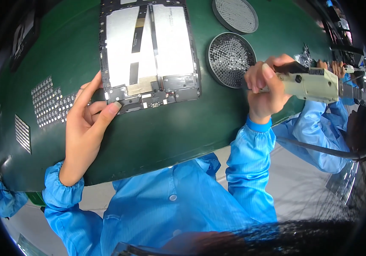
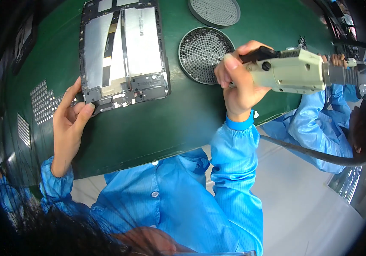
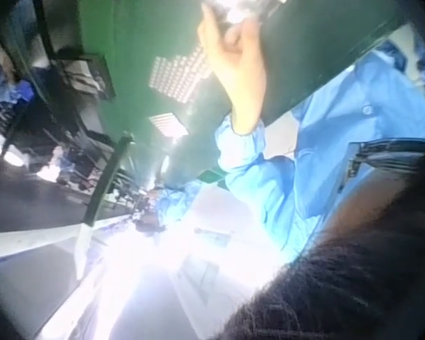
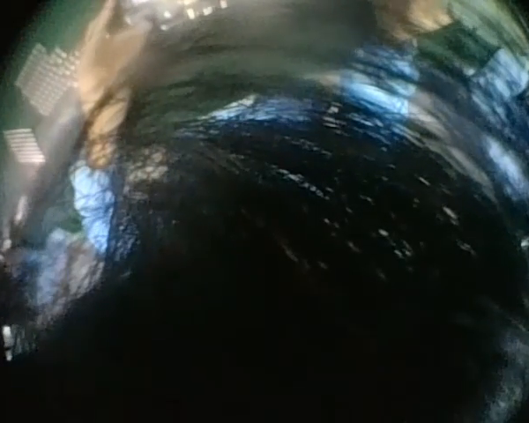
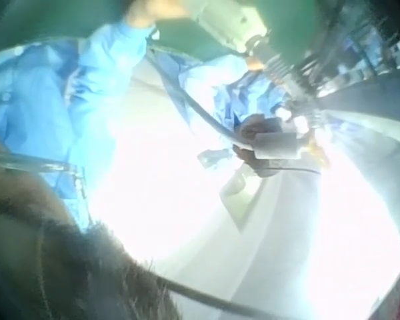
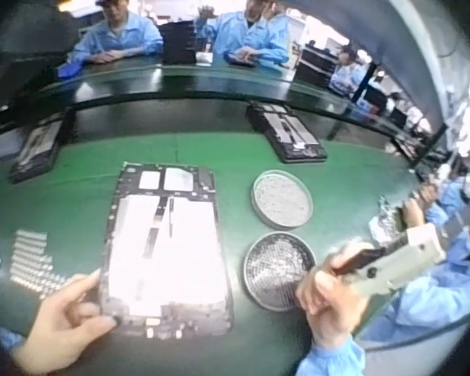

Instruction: Installing small components and securing them with an electric screwdriver inside tablet chassis.

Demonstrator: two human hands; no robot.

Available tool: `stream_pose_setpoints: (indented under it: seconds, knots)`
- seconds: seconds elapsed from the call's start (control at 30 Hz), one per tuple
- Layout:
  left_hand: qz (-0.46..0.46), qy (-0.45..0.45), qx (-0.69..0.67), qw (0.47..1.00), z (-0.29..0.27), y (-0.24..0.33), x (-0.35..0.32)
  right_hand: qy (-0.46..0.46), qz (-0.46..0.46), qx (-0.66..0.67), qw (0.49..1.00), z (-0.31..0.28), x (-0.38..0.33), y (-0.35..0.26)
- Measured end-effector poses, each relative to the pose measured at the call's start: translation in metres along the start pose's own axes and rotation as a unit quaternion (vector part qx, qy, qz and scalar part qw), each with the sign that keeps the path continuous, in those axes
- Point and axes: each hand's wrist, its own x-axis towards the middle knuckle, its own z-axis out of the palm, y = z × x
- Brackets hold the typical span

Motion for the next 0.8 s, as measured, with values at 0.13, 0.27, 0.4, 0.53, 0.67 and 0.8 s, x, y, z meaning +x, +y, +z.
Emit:
stream_pose_setpoints:
  seconds: [0.13, 0.27, 0.4, 0.53, 0.67, 0.8]
  knots:
    - [-0.012, 0.019, 0.118, 0.993, -0.026, 0.018, -0.009, -0.004, 0.040, 0.014, 0.999, 0.004, -0.008, 0.008]
    - [0.102, -0.005, 0.326, 0.940, -0.098, 0.022, 0.021, -0.012, -0.010, -0.035, 0.999, -0.013, -0.018, 0.000]
    - [0.197, -0.001, 0.487, 0.851, -0.138, 0.004, 0.013, -0.001, -0.042, 0.040, 0.998, 0.017, -0.017, 0.001]
    - [0.158, -0.008, 0.491, 0.857, -0.147, 0.000, 0.011, -0.043, -0.041, 0.088, 0.994, 0.045, -0.015, -0.006]
    - [0.167, -0.053, 0.534, 0.827, -0.147, 0.000, 0.016, -0.131, -0.053, 0.131, 0.981, 0.087, -0.011, -0.006]
    - [0.192, -0.068, 0.499, 0.843, -0.143, 0.001, 0.026, -0.175, -0.042, 0.153, 0.972, 0.121, -0.008, -0.003]
